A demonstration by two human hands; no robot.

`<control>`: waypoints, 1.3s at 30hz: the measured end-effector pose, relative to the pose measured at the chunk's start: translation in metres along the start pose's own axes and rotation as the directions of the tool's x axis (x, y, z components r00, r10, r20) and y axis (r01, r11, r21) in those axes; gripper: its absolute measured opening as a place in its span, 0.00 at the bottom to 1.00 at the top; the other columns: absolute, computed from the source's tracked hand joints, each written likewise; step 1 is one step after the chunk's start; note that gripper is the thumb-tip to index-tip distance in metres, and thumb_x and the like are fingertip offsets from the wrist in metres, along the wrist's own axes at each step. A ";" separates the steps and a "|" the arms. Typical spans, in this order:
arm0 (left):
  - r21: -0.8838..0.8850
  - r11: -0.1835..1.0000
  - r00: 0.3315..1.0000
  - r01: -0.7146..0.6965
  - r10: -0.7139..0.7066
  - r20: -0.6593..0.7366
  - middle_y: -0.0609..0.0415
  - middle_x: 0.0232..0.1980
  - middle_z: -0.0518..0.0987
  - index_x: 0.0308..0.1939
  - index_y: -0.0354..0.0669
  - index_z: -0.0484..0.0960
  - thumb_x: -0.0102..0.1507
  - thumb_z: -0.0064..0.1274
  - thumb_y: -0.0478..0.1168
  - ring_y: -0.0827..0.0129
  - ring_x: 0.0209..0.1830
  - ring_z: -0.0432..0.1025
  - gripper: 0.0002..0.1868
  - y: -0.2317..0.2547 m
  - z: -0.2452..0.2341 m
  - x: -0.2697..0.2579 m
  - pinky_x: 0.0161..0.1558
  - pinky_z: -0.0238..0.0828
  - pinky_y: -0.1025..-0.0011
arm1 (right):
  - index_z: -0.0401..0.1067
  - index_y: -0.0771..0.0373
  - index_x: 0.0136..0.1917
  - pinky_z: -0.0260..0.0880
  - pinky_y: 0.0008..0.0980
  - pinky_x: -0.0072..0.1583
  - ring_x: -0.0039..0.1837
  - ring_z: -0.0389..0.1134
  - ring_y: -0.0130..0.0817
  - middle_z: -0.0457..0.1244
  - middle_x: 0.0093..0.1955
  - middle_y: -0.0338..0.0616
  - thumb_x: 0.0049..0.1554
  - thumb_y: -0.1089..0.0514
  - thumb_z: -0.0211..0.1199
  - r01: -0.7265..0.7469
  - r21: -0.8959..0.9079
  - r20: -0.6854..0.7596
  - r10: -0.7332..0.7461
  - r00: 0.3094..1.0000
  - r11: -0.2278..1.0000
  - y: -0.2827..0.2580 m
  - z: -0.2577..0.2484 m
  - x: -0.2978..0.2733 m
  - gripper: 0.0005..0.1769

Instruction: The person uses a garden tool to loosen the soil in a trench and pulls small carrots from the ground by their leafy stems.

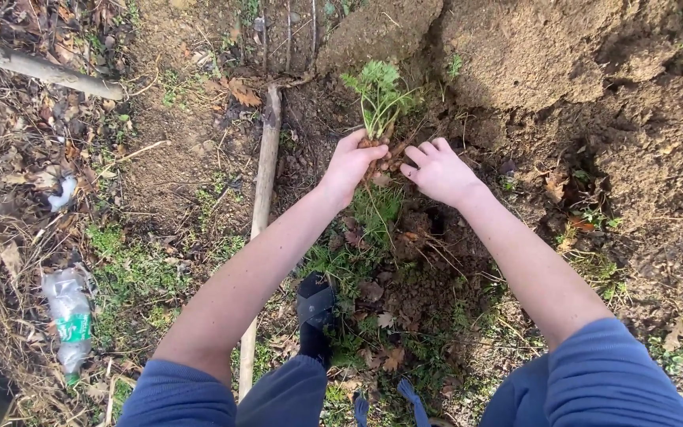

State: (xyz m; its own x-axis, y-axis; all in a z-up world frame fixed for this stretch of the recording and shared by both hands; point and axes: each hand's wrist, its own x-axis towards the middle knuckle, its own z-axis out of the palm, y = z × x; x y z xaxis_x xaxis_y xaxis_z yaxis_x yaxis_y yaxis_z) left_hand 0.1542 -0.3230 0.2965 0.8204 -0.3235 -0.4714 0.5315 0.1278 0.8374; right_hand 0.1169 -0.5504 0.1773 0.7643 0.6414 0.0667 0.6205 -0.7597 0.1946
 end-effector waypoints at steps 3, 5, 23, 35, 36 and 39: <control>-0.052 0.999 1.000 0.010 -0.009 0.019 0.44 0.35 0.82 0.48 0.34 0.79 0.61 0.58 0.32 0.65 0.28 0.78 0.12 -0.013 -0.004 0.016 0.24 0.82 0.67 | 0.72 0.47 0.51 0.56 0.46 0.68 0.65 0.61 0.38 0.59 0.62 0.37 0.45 0.45 0.68 -0.011 -0.003 0.071 0.011 0.997 1.000 0.001 -0.054 0.003 0.20; -0.042 0.999 1.000 -0.003 0.004 0.030 0.44 0.35 0.81 0.48 0.33 0.79 0.59 0.60 0.31 0.65 0.27 0.78 0.13 -0.016 -0.001 0.017 0.24 0.82 0.67 | 0.72 0.49 0.52 0.61 0.48 0.66 0.61 0.66 0.39 0.61 0.58 0.38 0.46 0.47 0.69 -0.033 0.083 0.191 0.017 0.981 0.996 0.005 -0.044 0.000 0.19; 0.322 0.939 0.985 -0.120 0.073 0.155 0.57 0.40 0.79 0.54 0.40 0.81 0.47 0.74 0.32 0.76 0.41 0.71 0.31 -0.052 0.020 0.022 0.48 0.73 0.73 | 0.82 0.64 0.51 0.68 0.48 0.60 0.57 0.72 0.54 0.73 0.50 0.54 0.52 0.38 0.67 -0.719 0.568 0.770 0.048 0.636 0.400 0.067 -0.173 0.006 0.28; 0.223 0.968 0.984 -0.116 0.081 0.161 0.60 0.30 0.73 0.47 0.36 0.83 0.56 0.67 0.34 0.80 0.19 0.69 0.16 -0.018 0.022 0.023 0.16 0.64 0.88 | 0.69 0.71 0.66 0.74 0.39 0.56 0.54 0.71 0.47 0.63 0.66 0.62 0.48 0.65 0.73 -0.604 0.760 0.649 0.245 0.720 -0.240 0.078 -0.174 -0.007 0.33; 0.173 0.979 0.988 -0.110 0.088 0.130 0.60 0.29 0.72 0.46 0.35 0.83 0.57 0.67 0.34 0.79 0.18 0.69 0.15 -0.019 0.019 0.027 0.14 0.65 0.86 | 0.69 0.70 0.65 0.76 0.37 0.54 0.57 0.71 0.50 0.64 0.63 0.61 0.46 0.64 0.75 -0.550 0.779 0.626 0.317 0.712 -0.301 0.078 -0.167 -0.010 0.34; 0.095 0.991 0.995 -0.099 0.097 0.025 0.60 0.28 0.71 0.45 0.35 0.83 0.57 0.67 0.35 0.78 0.18 0.70 0.14 -0.031 0.020 0.030 0.14 0.66 0.85 | 0.59 0.69 0.72 0.80 0.36 0.48 0.51 0.74 0.46 0.62 0.62 0.56 0.50 0.59 0.76 -0.533 0.758 0.652 0.391 0.650 -0.376 0.070 -0.151 -0.005 0.42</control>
State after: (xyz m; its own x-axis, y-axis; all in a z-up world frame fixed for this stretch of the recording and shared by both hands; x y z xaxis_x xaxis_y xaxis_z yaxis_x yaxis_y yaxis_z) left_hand 0.1575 -0.3555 0.2620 0.8625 -0.3332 -0.3809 0.4252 0.0692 0.9024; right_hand 0.1303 -0.5907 0.3386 0.8538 0.0497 -0.5182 -0.5080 -0.1379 -0.8502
